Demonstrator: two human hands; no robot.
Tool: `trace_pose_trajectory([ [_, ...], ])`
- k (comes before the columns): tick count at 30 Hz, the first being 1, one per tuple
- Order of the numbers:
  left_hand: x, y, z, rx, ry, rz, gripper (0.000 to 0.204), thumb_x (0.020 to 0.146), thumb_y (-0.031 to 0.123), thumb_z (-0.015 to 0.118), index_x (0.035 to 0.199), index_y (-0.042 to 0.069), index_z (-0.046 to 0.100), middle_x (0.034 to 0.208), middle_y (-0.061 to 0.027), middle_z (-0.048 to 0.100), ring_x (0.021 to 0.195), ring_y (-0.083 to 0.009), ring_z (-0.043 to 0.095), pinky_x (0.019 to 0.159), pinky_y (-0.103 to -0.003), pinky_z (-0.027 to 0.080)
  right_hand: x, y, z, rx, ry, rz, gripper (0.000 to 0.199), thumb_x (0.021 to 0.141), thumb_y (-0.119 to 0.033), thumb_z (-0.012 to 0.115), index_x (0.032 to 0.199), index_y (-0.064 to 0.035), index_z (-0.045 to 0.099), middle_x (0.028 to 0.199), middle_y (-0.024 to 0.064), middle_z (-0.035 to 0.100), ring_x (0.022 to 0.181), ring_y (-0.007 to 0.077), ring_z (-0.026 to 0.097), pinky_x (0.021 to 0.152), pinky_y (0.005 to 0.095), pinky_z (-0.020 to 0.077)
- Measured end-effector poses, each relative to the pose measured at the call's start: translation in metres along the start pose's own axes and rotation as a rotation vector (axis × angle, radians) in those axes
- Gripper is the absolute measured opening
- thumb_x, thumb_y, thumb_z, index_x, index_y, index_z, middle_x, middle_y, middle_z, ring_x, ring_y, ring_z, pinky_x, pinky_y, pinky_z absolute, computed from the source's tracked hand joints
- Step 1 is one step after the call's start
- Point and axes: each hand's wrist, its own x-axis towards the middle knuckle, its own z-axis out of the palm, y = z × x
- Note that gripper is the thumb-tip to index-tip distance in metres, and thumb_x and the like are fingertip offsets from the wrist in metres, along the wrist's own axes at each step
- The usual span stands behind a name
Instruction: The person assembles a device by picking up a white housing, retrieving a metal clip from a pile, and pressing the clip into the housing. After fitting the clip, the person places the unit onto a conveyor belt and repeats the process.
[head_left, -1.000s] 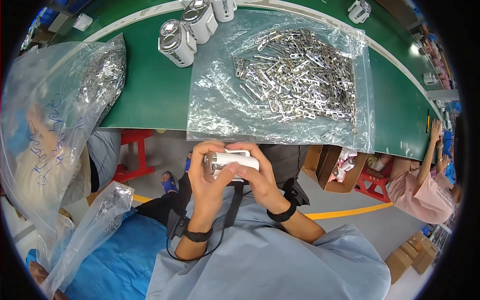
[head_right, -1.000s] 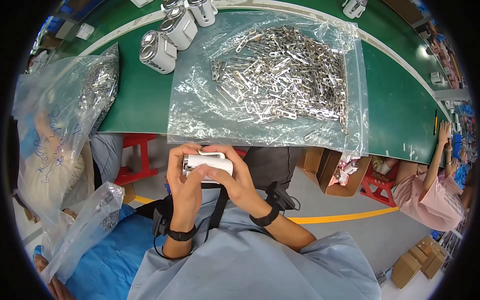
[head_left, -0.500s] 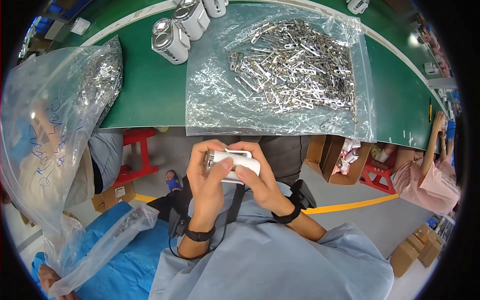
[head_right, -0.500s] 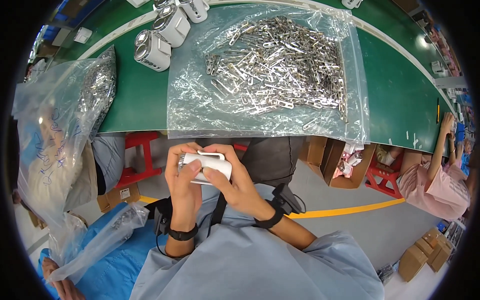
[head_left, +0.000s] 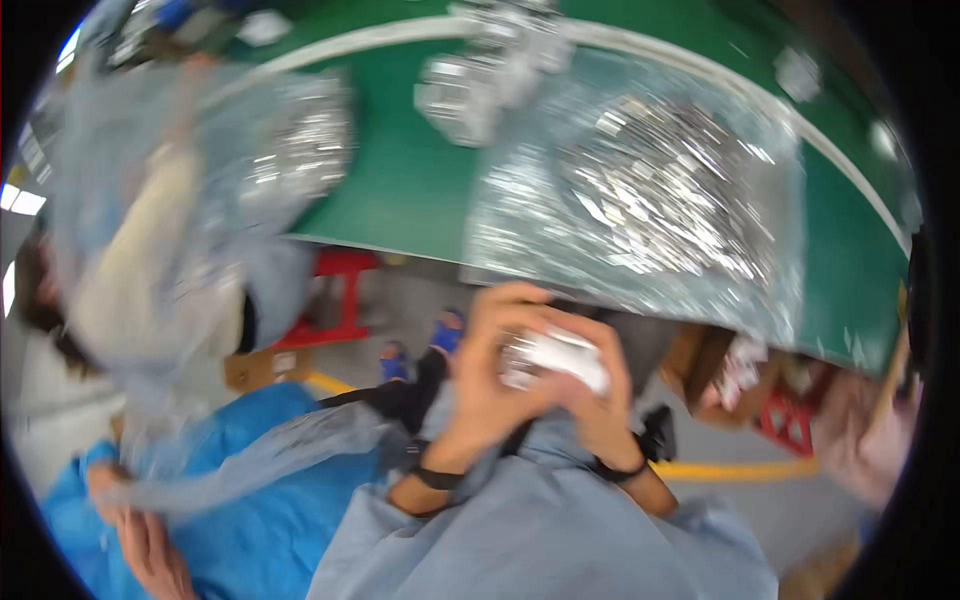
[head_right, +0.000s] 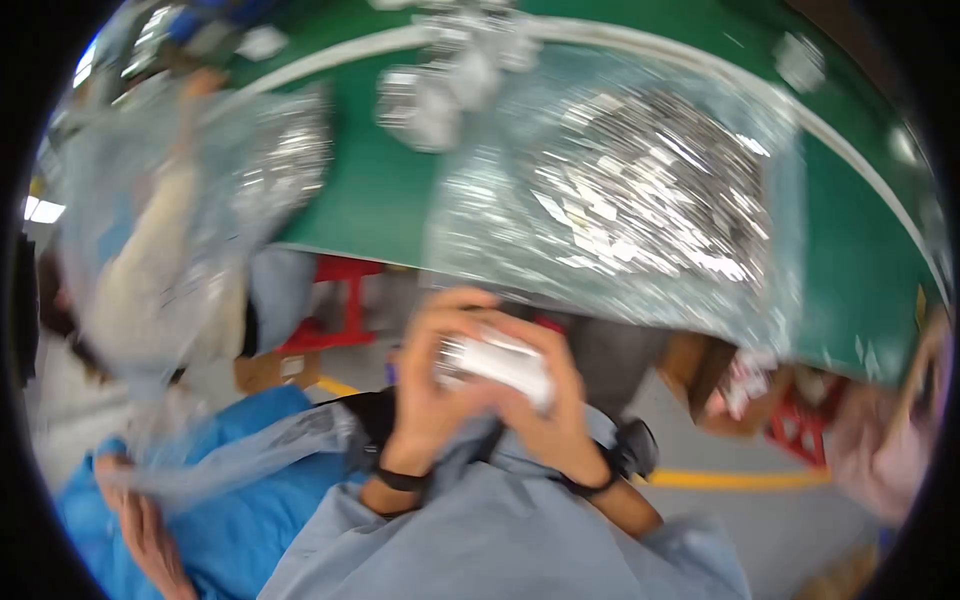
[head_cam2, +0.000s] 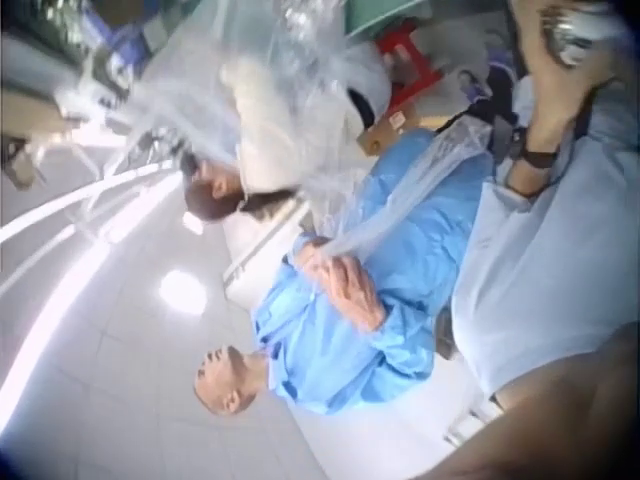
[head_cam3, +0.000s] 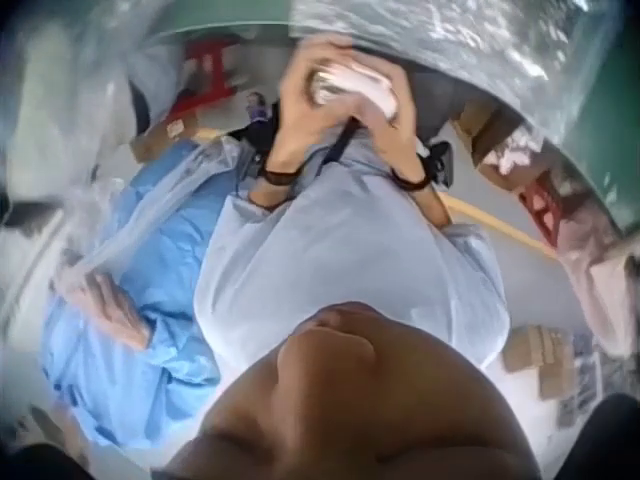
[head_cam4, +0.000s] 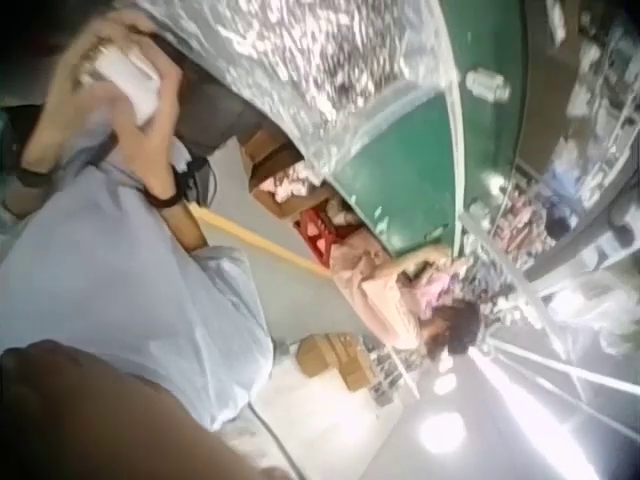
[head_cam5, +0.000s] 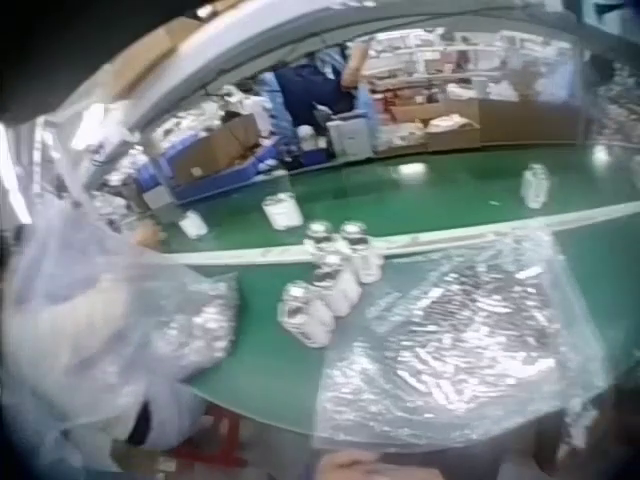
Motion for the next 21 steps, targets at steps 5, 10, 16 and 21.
trace_pose_trajectory([
  [5, -0.002, 0.005, 0.019, -0.121, -0.042, 0.02, 0.052, 0.068, 0.015, 0.087, 0.108, 0.006, 0.056, 0.123, -0.0125, 0.052, 0.113, -0.0224, 0.052, 0.097, -0.032, 0.041, -0.014, 0.011, -0.02, -0.042, 0.081, 0.038, 0.067, 0.089, -0.051, 0.061, 0.128, 0.0021, 0.049, 0.121, 0.0119, 0.057, 0.109, 0.0189, 0.058, 0.094, 0.0322, 0.0463],
  [10, -0.004, 0.002, 0.015, -0.183, -0.041, -0.109, 0.048, 0.073, 0.014, 0.085, 0.111, 0.005, 0.056, 0.116, -0.0095, 0.051, 0.108, -0.0192, 0.053, 0.091, -0.029, 0.043, -0.004, 0.015, -0.017, -0.022, 0.076, 0.082, 0.068, 0.088, -0.055, 0.057, 0.127, 0.0002, 0.05, 0.114, 0.0096, 0.057, 0.101, 0.0166, 0.058, 0.085, 0.0303, 0.0485],
  [16, -0.009, -0.013, -0.006, 0.211, 0.015, -0.161, 0.056, 0.081, 0.013, 0.077, 0.131, 0.003, 0.054, 0.105, -0.0096, 0.059, 0.094, -0.019, 0.059, 0.08, -0.031, 0.05, 0.023, 0.056, -0.035, 0.812, -0.081, 0.802, 0.044, 0.094, -0.05, 0.048, 0.111, -0.0114, 0.062, 0.089, 0.0018, 0.065, 0.071, 0.0145, 0.062, 0.049, 0.0291, 0.0438],
  [21, 0.01, -0.032, 0.04, -0.039, 0.23, -0.263, 0.061, 0.079, 0.005, 0.068, 0.138, 0.003, 0.049, 0.099, -0.0099, 0.06, 0.09, -0.018, 0.06, 0.079, -0.031, 0.05, 0.039, 0.075, -0.032, 0.712, 0.113, 0.844, 0.047, 0.094, -0.053, 0.045, 0.111, -0.0131, 0.063, 0.089, 0.0, 0.068, 0.065, 0.0159, 0.064, 0.041, 0.0297, 0.0423],
])
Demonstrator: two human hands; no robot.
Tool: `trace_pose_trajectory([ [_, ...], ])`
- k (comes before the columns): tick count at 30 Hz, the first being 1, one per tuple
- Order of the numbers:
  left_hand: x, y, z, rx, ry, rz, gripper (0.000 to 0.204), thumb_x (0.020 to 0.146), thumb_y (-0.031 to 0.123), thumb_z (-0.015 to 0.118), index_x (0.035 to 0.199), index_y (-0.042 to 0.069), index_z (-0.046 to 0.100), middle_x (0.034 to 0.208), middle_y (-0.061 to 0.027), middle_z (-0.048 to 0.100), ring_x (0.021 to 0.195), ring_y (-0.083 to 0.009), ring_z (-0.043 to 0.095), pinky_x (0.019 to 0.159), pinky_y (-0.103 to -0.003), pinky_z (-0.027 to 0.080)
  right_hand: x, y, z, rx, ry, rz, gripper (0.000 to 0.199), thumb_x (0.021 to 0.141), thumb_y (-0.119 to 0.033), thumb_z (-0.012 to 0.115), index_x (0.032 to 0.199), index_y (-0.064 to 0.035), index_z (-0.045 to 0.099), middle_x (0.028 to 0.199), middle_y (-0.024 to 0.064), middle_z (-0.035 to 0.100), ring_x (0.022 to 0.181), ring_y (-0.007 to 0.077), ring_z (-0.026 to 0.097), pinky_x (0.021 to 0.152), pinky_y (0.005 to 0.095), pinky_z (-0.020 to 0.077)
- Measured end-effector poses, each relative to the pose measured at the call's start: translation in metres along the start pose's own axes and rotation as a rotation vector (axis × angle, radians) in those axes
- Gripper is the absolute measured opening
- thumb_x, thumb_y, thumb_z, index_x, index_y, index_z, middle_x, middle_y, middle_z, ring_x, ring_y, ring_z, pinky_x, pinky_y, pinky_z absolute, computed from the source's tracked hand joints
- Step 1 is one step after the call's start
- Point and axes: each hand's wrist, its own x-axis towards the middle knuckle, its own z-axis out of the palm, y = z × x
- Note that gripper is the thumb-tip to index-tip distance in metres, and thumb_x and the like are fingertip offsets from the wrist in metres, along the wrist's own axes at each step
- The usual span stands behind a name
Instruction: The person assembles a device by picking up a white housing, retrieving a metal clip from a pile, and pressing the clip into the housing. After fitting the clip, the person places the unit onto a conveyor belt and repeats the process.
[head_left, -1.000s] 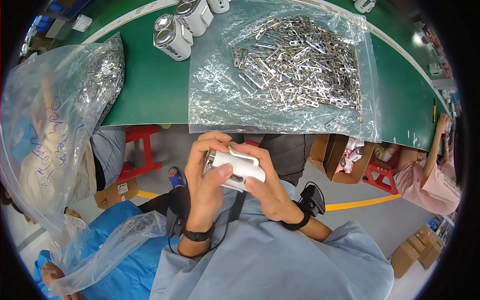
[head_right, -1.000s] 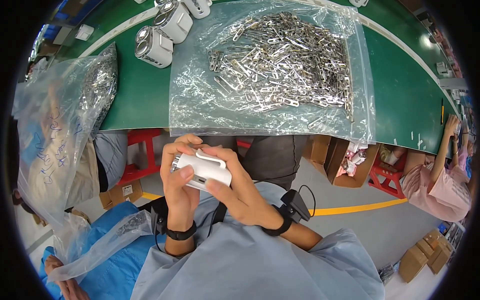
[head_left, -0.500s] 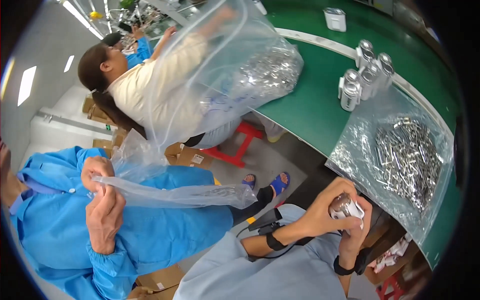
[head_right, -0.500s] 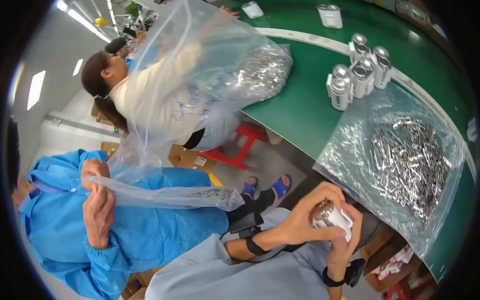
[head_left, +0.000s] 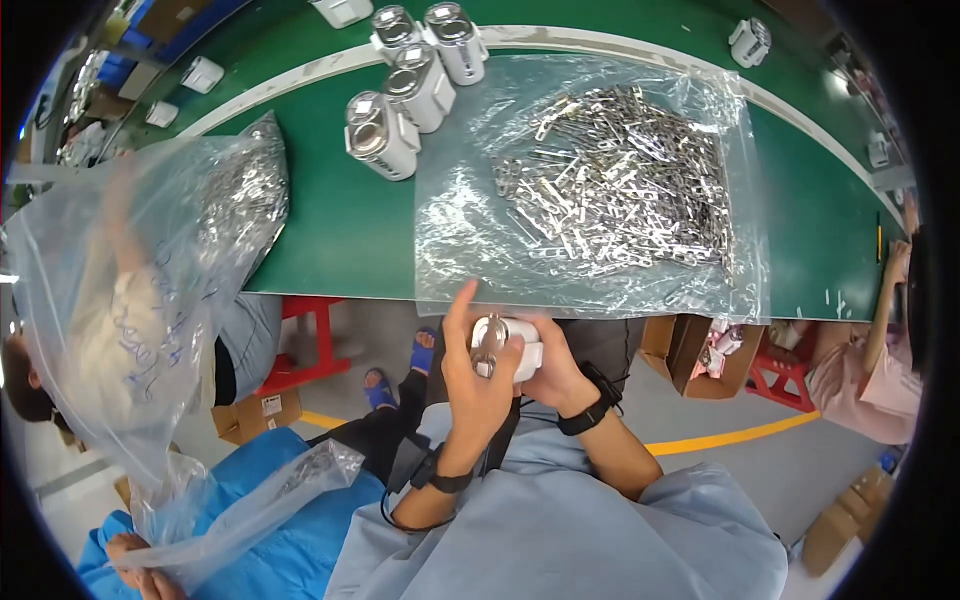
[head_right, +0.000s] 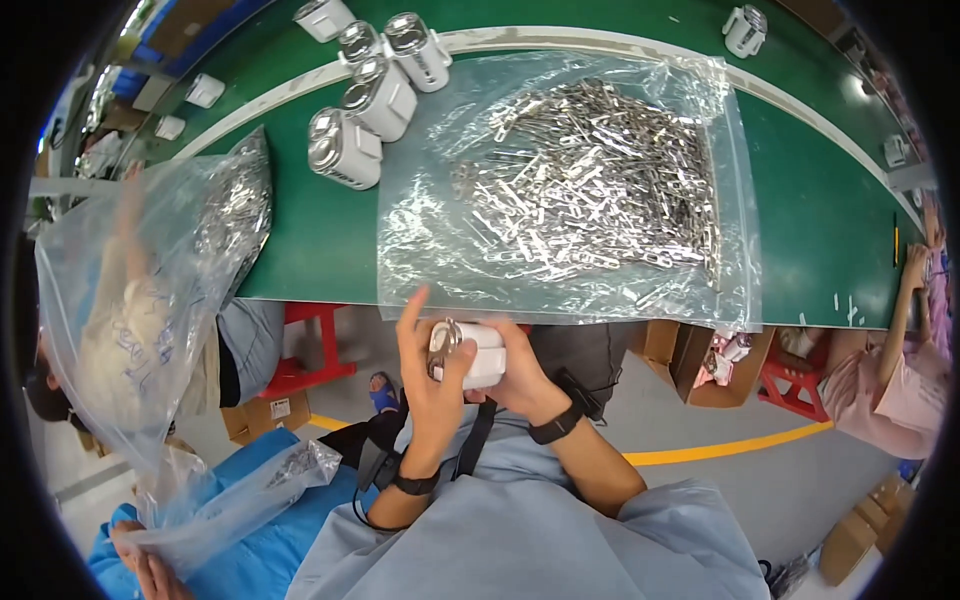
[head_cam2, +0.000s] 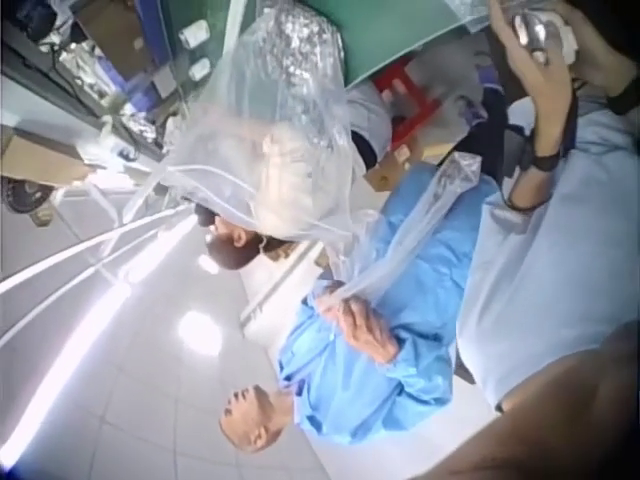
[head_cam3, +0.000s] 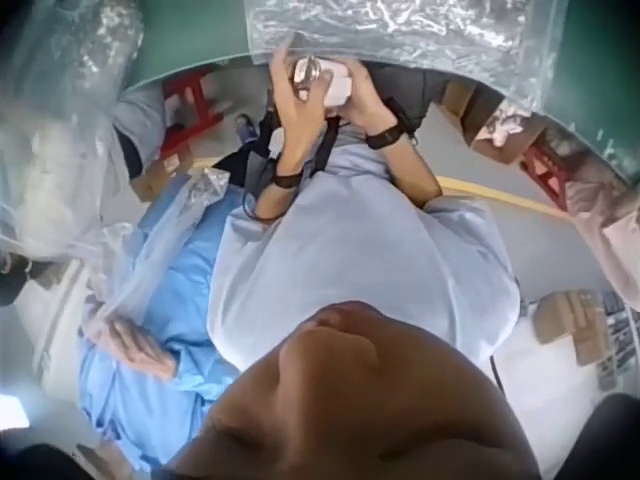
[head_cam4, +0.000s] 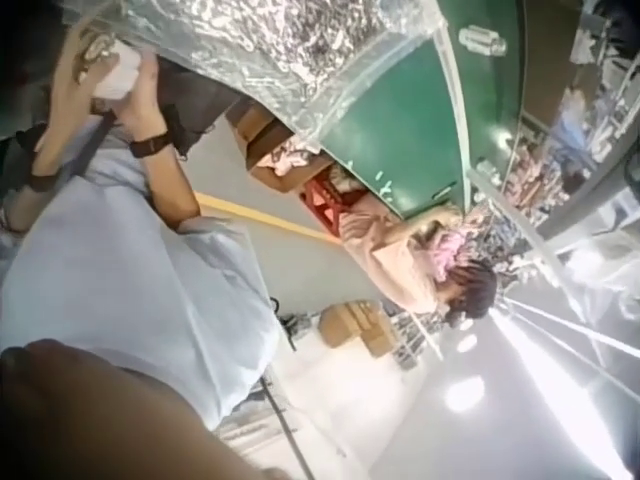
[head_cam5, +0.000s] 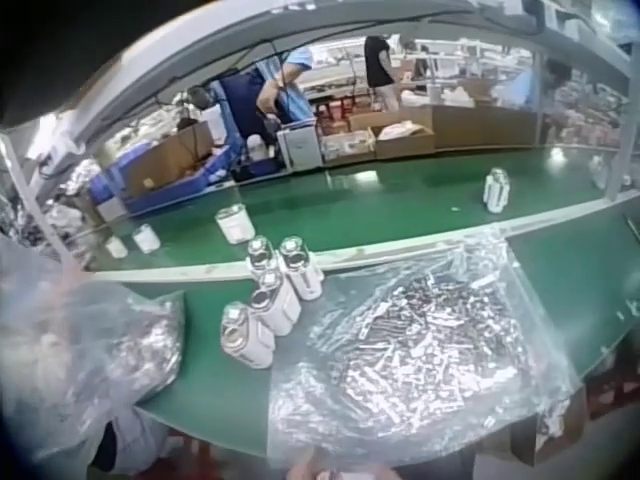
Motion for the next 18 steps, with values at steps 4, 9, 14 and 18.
trace_pose_trajectory([
  [4, 0.009, -0.004, 0.015, -0.036, 0.049, -0.073, 0.067, 0.077, -0.001, 0.06, 0.143, 0.004, 0.045, 0.097, -0.008, 0.058, 0.087, -0.0151, 0.058, 0.077, -0.029, 0.049, 0.007, -0.009, -0.007, 0.061, -0.131, -0.035, 0.047, 0.094, -0.054, 0.045, 0.113, -0.0158, 0.064, 0.094, -0.0006, 0.068, 0.079, 0.0167, 0.066, 0.052, 0.0324, 0.0453],
  [9, 0.009, -0.002, 0.028, 0.062, 0.08, -0.055, 0.074, 0.076, -0.004, 0.052, 0.148, 0.006, 0.037, 0.105, -0.0089, 0.059, 0.092, -0.0119, 0.055, 0.08, -0.025, 0.047, 0.017, -0.009, 0.0, 0.184, 0.085, 0.072, 0.048, 0.095, -0.054, 0.045, 0.119, -0.0161, 0.063, 0.108, -0.0011, 0.068, 0.09, 0.0179, 0.067, 0.062, 0.0369, 0.0525],
  [14, 0.014, -0.002, 0.034, 0.074, 0.132, -0.057, 0.074, 0.077, -0.004, 0.053, 0.148, 0.005, 0.038, 0.105, -0.0102, 0.062, 0.089, -0.0124, 0.058, 0.079, -0.025, 0.048, 0.021, -0.018, 0.003, 0.226, 0.045, 0.175, 0.05, 0.096, -0.054, 0.045, 0.123, -0.0148, 0.06, 0.116, 0.0023, 0.066, 0.1, 0.0212, 0.066, 0.076, 0.0397, 0.0565],
  [18, 0.031, 0.023, 0.009, 0.08, -0.054, -0.106, 0.067, 0.081, -0.001, 0.06, 0.145, 0.003, 0.043, 0.096, -0.0109, 0.066, 0.082, -0.0133, 0.061, 0.076, -0.026, 0.05, -0.006, 0.0, -0.032, 0.291, -0.389, 0.151, 0.061, 0.097, -0.057, 0.043, 0.136, -0.0108, 0.049, 0.126, 0.0141, 0.061, 0.108, 0.0309, 0.064, 0.086, 0.0467, 0.0558],
])
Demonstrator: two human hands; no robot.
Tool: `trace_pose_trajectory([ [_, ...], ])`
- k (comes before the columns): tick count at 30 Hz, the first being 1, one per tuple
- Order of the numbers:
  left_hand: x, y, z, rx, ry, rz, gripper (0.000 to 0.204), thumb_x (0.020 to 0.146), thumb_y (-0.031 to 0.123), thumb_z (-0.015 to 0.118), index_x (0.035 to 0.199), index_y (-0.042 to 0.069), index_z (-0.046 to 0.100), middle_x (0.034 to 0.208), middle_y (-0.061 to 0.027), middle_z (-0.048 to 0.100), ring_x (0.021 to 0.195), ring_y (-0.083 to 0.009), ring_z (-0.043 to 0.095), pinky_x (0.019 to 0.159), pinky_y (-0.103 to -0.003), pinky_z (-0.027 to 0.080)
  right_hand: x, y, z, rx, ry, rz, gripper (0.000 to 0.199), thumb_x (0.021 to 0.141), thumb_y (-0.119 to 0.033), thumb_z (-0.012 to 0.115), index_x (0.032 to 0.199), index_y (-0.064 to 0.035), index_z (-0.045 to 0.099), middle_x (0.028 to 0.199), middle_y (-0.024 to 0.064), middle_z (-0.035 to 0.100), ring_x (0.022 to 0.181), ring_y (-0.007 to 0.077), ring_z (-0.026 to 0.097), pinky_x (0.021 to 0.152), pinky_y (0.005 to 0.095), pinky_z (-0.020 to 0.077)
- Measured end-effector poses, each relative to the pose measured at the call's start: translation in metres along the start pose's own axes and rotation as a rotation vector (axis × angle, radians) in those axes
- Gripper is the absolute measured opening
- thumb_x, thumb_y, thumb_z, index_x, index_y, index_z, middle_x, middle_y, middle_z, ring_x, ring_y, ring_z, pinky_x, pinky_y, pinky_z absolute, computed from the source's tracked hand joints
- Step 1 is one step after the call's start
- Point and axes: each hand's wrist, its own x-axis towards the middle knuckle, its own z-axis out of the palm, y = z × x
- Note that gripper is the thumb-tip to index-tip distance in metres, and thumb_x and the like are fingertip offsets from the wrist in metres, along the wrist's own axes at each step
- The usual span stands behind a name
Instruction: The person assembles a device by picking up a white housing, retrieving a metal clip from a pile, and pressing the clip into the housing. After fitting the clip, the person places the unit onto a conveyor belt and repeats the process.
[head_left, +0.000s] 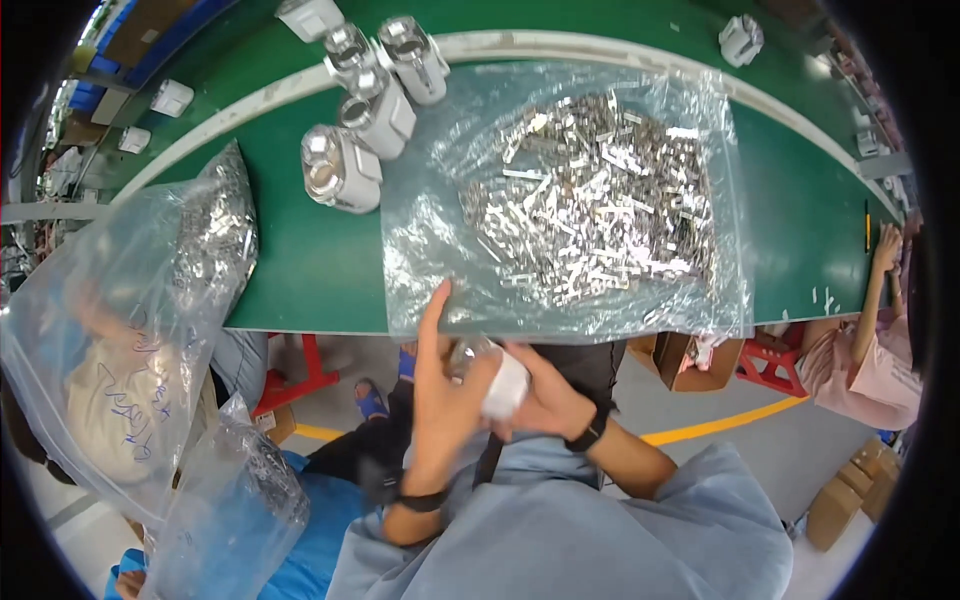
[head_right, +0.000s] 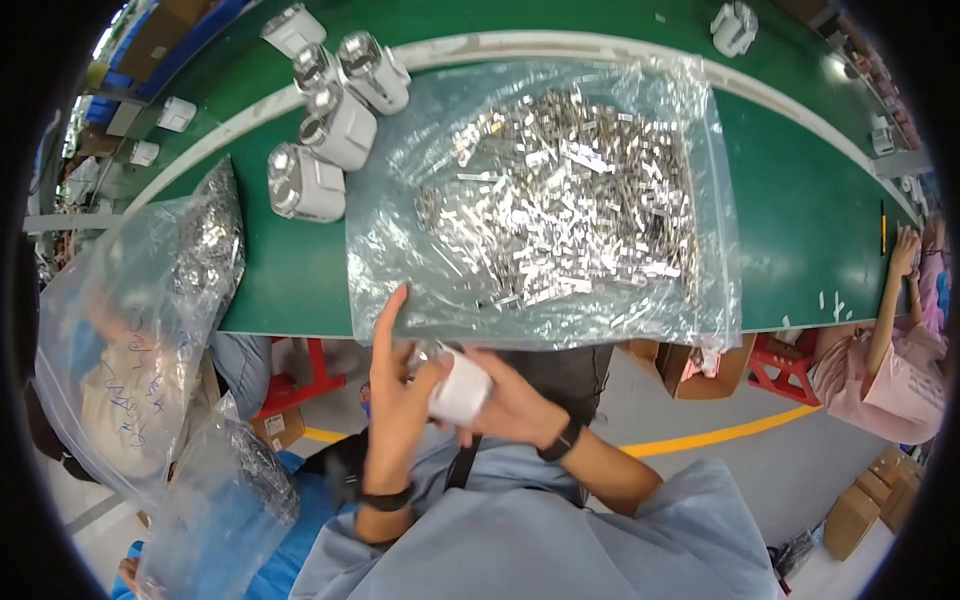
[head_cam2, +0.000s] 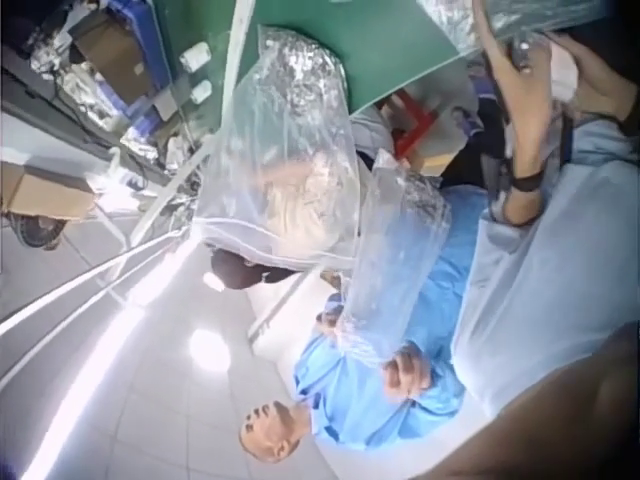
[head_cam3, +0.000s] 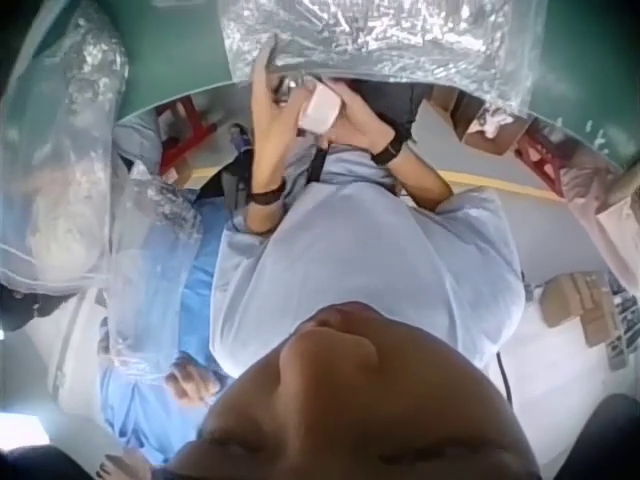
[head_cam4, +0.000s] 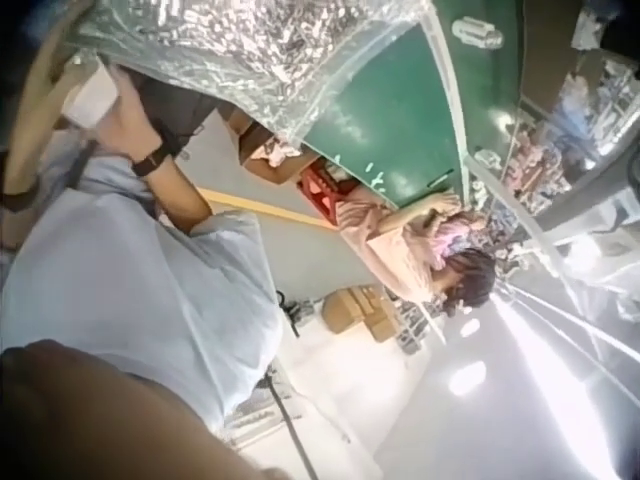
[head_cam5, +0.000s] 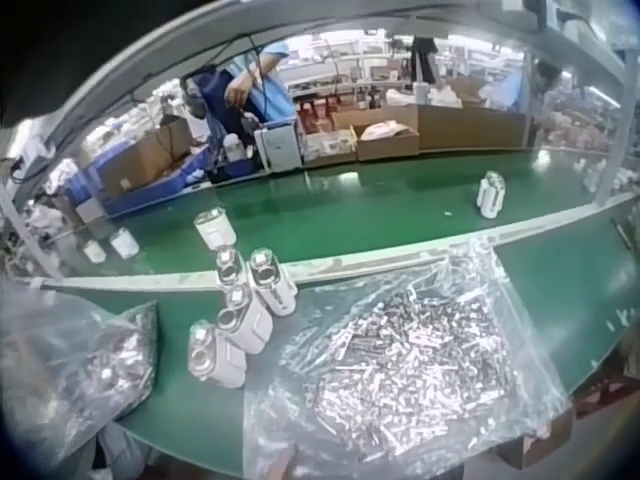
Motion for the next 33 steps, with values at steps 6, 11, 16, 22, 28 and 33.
trace_pose_trajectory([
  [6, 0.053, 0.08, -0.069, 0.26, 0.171, 0.124, 0.066, 0.081, 0.011, 0.079, 0.138, 0.002, 0.047, 0.088, -0.0084, 0.068, 0.079, -0.0144, 0.064, 0.073, -0.028, 0.051, -0.09, -0.053, 0.142, -0.639, -0.221, -0.216, 0.114, 0.064, -0.033, 0.086, 0.154, -0.0053, 0.022, 0.139, 0.0205, 0.049, 0.119, 0.0362, 0.057, 0.098, 0.0512, 0.0478],
  [11, 0.155, 0.023, -0.07, 0.163, 0.109, 0.489, 0.059, 0.077, 0.011, 0.082, 0.127, -0.001, 0.053, 0.106, -0.0073, 0.063, 0.09, -0.0136, 0.06, 0.08, -0.027, 0.048, -0.045, -0.207, 0.252, -1.517, 0.107, -1.083, 0.076, 0.076, -0.036, 0.079, 0.137, -0.0056, 0.047, 0.12, 0.0096, 0.06, 0.109, 0.0219, 0.061, 0.089, 0.0319, 0.0513],
  [16, 0.131, 0.019, -0.08, -0.212, 0.174, 0.145, 0.068, 0.074, 0.016, 0.084, 0.13, 0.001, 0.051, 0.111, -0.0091, 0.063, 0.095, -0.0161, 0.061, 0.084, -0.028, 0.049, -0.003, -0.385, 0.214, -1.825, 0.421, -1.461, 0.053, 0.087, -0.023, 0.072, 0.132, -0.0074, 0.05, 0.118, 0.0122, 0.06, 0.105, 0.0179, 0.059, 0.092, 0.0315, 0.0462],
  [22, 0.032, 0.025, -0.089, -0.654, -0.108, -0.015, 0.067, 0.074, 0.024, 0.079, 0.129, 0.0, 0.048, 0.108, -0.0178, 0.065, 0.097, -0.0282, 0.067, 0.085, -0.036, 0.056, -0.018, -0.437, 0.18, -2.261, 0.669, -1.385, 0.042, 0.085, -0.024, 0.074, 0.118, -0.0066, 0.055, 0.11, 0.0132, 0.063, 0.103, 0.0229, 0.06, 0.092, 0.0387, 0.0451],
  [28, 0.018, 0.02, -0.055, -0.739, -0.161, -0.071, 0.07, 0.077, 0.022, 0.075, 0.134, -0.002, 0.042, 0.106, -0.0209, 0.065, 0.095, -0.0318, 0.069, 0.084, -0.038, 0.057, -0.01, -0.233, 0.19, -2.766, 0.328, -1.217, 0.03, 0.082, -0.026, 0.077, 0.093, -0.0018, 0.063, 0.09, 0.0112, 0.063, 0.087, 0.0296, 0.06, 0.079, 0.0403, 0.0453],
  [33, 0.012, 0.015, -0.033, -0.633, -0.335, -0.132, 0.061, 0.083, 0.019, 0.068, 0.134, 0.001, 0.041, 0.102, -0.0178, 0.065, 0.093, -0.0287, 0.069, 0.08, -0.037, 0.057, -0.012, -0.204, 0.158, -2.614, 0.425, -0.895, 0.027, 0.083, -0.024, 0.076, 0.083, -0.0001, 0.064, 0.076, 0.0115, 0.061, 0.07, 0.0265, 0.06, 0.063, 0.0353, 0.0458],
])
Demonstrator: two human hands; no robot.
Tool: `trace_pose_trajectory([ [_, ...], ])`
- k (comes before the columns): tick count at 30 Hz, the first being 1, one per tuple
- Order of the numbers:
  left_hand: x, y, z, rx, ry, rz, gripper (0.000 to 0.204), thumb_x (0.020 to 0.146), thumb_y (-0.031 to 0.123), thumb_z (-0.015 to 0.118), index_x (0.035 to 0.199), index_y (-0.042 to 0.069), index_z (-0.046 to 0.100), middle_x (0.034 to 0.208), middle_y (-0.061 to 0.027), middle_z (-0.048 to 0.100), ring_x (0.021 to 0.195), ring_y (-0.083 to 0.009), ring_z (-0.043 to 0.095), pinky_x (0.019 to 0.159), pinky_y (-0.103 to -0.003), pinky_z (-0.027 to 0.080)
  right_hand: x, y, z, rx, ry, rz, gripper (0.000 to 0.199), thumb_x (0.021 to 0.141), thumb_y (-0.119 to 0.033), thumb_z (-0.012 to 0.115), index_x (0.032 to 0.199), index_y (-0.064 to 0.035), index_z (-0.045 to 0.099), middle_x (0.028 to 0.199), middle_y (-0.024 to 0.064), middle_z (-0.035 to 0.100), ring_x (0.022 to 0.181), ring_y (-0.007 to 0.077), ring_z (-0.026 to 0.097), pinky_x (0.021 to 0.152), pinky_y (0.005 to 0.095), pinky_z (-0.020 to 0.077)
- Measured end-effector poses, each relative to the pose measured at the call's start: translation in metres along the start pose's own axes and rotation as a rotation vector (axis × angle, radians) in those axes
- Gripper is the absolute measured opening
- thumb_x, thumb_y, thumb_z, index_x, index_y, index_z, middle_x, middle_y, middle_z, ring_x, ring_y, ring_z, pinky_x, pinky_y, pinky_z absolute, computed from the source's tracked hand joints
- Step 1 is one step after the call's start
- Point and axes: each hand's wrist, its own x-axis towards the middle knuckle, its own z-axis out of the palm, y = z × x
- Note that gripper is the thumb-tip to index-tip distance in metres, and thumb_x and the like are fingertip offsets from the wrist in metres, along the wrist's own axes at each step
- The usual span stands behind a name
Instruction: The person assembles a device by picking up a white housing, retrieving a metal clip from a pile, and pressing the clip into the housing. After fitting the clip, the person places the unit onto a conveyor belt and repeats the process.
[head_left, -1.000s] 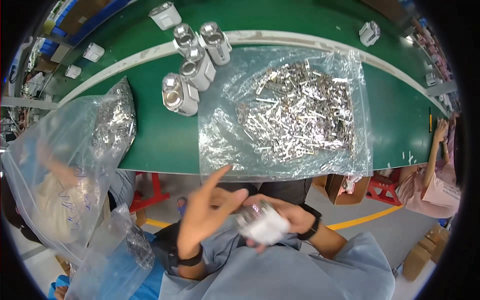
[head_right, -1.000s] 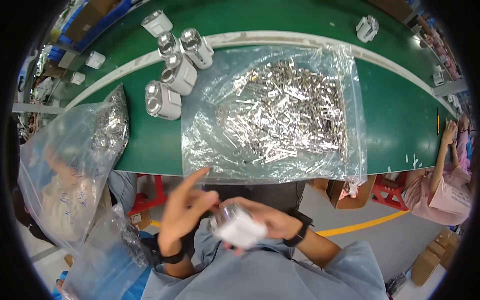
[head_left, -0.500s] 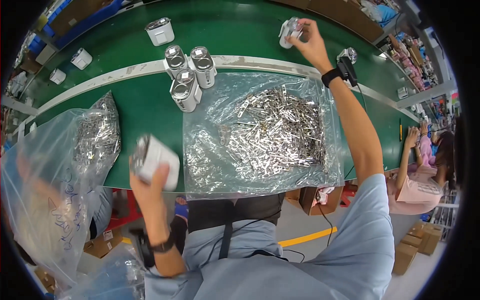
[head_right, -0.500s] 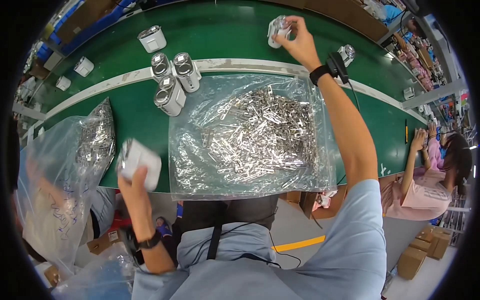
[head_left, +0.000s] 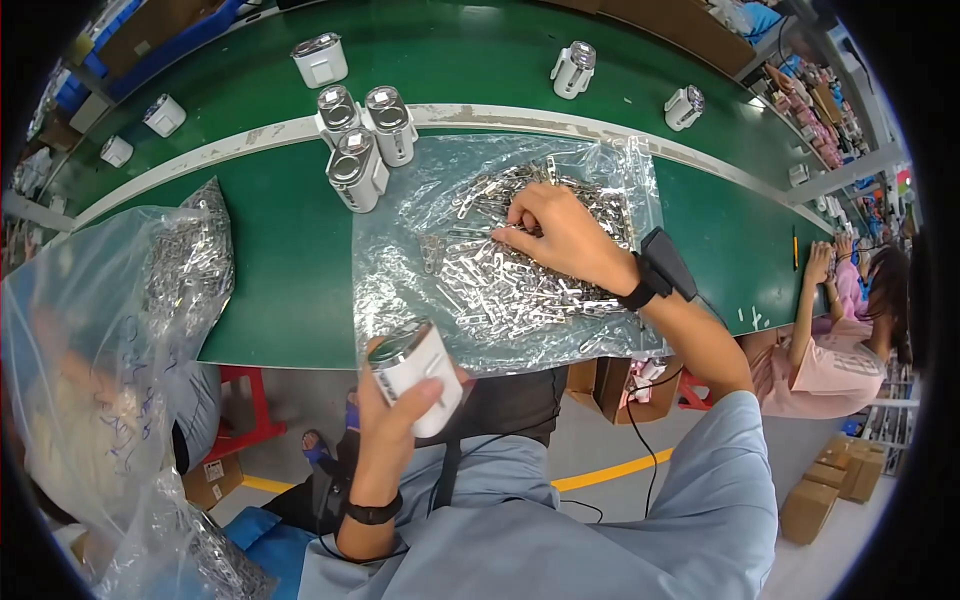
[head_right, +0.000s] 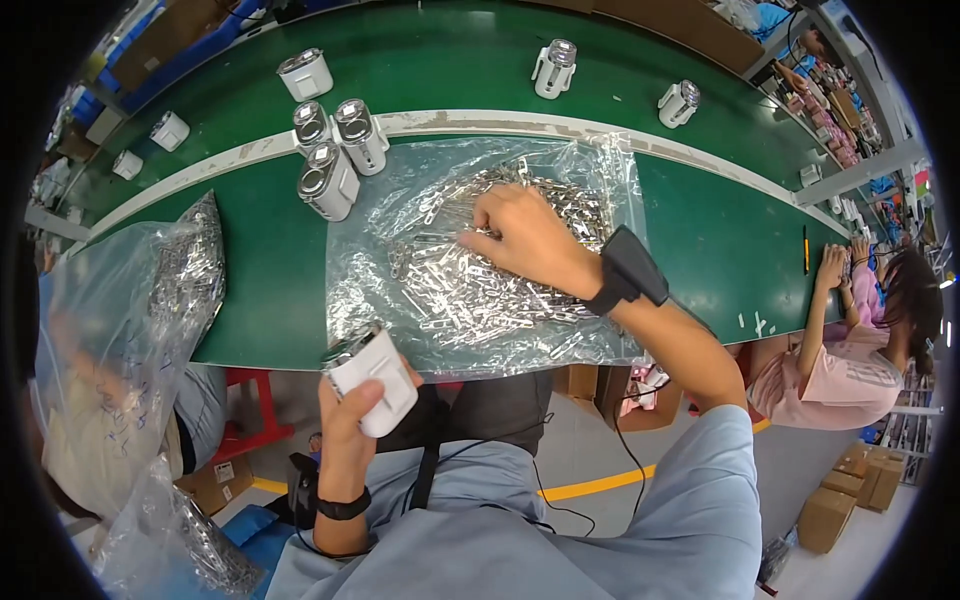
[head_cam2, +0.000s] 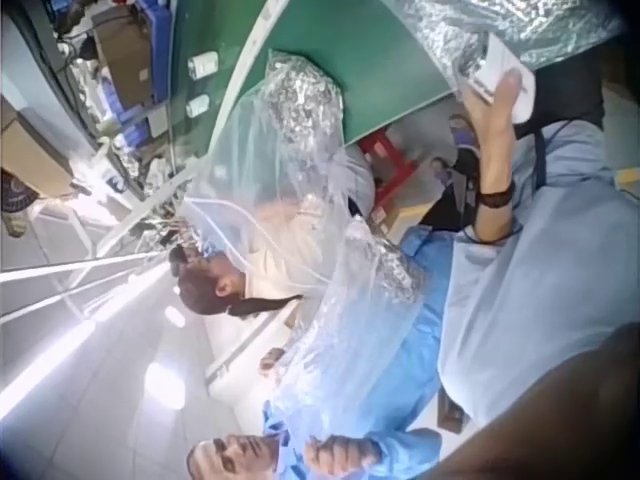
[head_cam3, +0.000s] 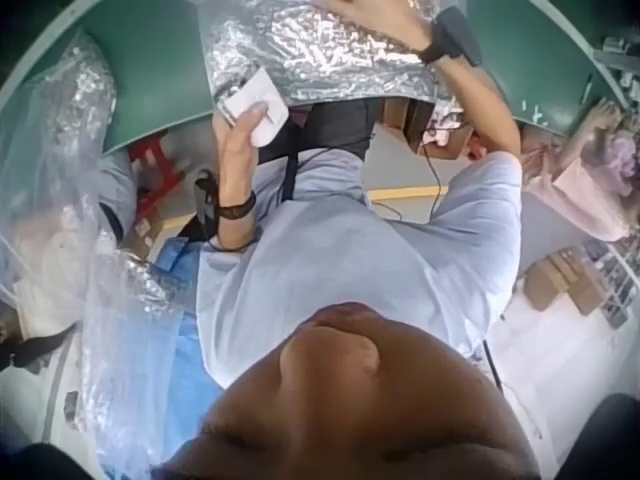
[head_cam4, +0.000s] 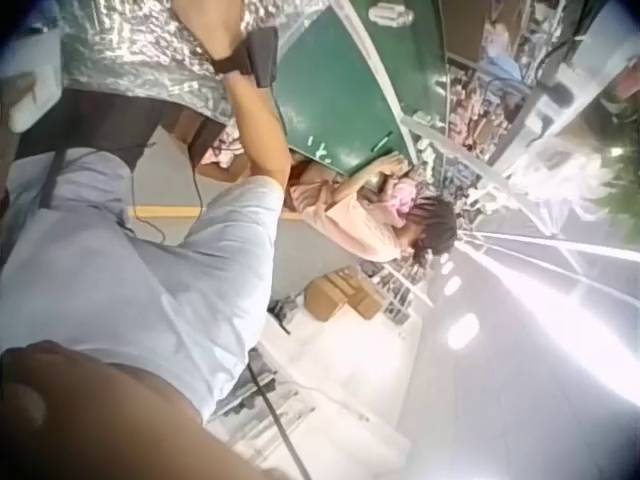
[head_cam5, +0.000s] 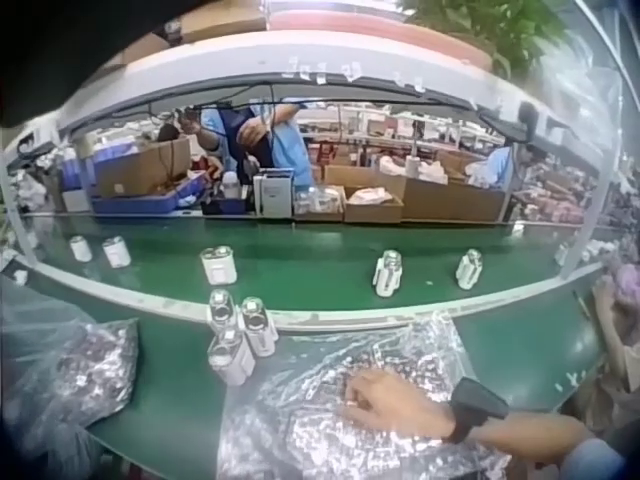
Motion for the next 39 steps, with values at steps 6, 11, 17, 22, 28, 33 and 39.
trace_pose_trajectory([
  [6, -0.002, -0.002, 0.017, 0.013, 0.105, -0.035, 0.06, 0.087, 0.036, 0.059, 0.133, 0.0, 0.046, 0.104, -0.021, 0.064, 0.083, -0.0294, 0.07, 0.072, -0.036, 0.056, -0.003, 0.011, -0.005, 0.129, -0.069, 0.044, 0.023, 0.086, -0.021, 0.072, 0.086, 0.0007, 0.065, 0.072, 0.0112, 0.06, 0.063, 0.0212, 0.058, 0.058, 0.0317, 0.0445],
  [11, 0.002, 0.004, 0.018, -0.032, -0.008, -0.094, 0.064, 0.089, 0.044, 0.052, 0.136, 0.002, 0.044, 0.111, -0.0232, 0.063, 0.078, -0.03, 0.07, 0.069, -0.035, 0.056, -0.011, -0.018, -0.026, 0.287, -0.068, 0.136, 0.016, 0.091, -0.015, 0.065, 0.089, 0.0011, 0.066, 0.078, 0.0071, 0.064, 0.065, 0.0139, 0.057, 0.06, 0.0284, 0.0453],
  [17, -0.004, 0.019, 0.027, -0.025, -0.342, 0.02, 0.071, 0.085, 0.049, 0.054, 0.135, -0.002, 0.05, 0.136, -0.0256, 0.051, 0.079, -0.0296, 0.07, 0.071, -0.037, 0.056, -0.061, -0.089, -0.033, 1.079, -0.342, 0.347, 0.013, 0.095, -0.009, 0.059, 0.095, 0.0011, 0.067, 0.086, 0.0023, 0.067, 0.075, 0.0088, 0.059, 0.065, 0.0244, 0.0471],
  [22, -0.011, 0.02, 0.02, -0.055, -0.517, -0.065, 0.062, 0.088, 0.035, 0.059, 0.139, 0.0, 0.05, 0.151, -0.0144, 0.036, 0.108, -0.0248, 0.062, 0.082, -0.037, 0.056, -0.086, -0.099, -0.002, 1.124, -0.197, 0.229, 0.011, 0.093, 0.001, 0.058, 0.101, 0.0025, 0.066, 0.091, 0.004, 0.067, 0.081, 0.0071, 0.061, 0.07, 0.0235, 0.0491],
  [28, -0.02, 0.023, 0.025, 0.052, -0.434, -0.182, 0.049, 0.091, 0.017, 0.059, 0.137, 0.003, 0.052, 0.148, -0.0137, 0.04, 0.114, -0.022, 0.058, 0.083, -0.036, 0.055, -0.088, -0.101, 0.005, 1.314, -0.258, 0.414, 0.014, 0.092, 0.003, 0.06, 0.105, 0.004, 0.065, 0.094, 0.0066, 0.067, 0.077, 0.0089, 0.063, 0.068, 0.0237, 0.0511],
  [33, -0.022, 0.004, 0.029, 0.412, -0.252, 0.133, 0.035, 0.094, 0.017, 0.06, 0.128, 0.006, 0.058, 0.13, -0.0109, 0.054, 0.106, -0.0152, 0.06, 0.082, -0.027, 0.051, -0.091, -0.083, -0.003, 1.308, -0.207, 0.488, 0.01, 0.093, 0.0, 0.062, 0.102, 0.0048, 0.063, 0.091, 0.0084, 0.067, 0.069, 0.0102, 0.062, 0.063, 0.0244, 0.0512],
  [39, -0.008, 0.004, 0.037, 0.302, 0.095, 0.078, 0.026, 0.101, 0.025, 0.055, 0.118, 0.006, 0.059, 0.103, -0.0051, 0.06, 0.087, -0.0082, 0.057, 0.075, -0.023, 0.046, -0.108, -0.134, -0.009, 1.553, -0.028, 0.546, 0.003, 0.093, 0.001, 0.061, 0.094, 0.0041, 0.061, 0.094, 0.0091, 0.064, 0.072, 0.01, 0.061, 0.063, 0.0238, 0.0503],
])
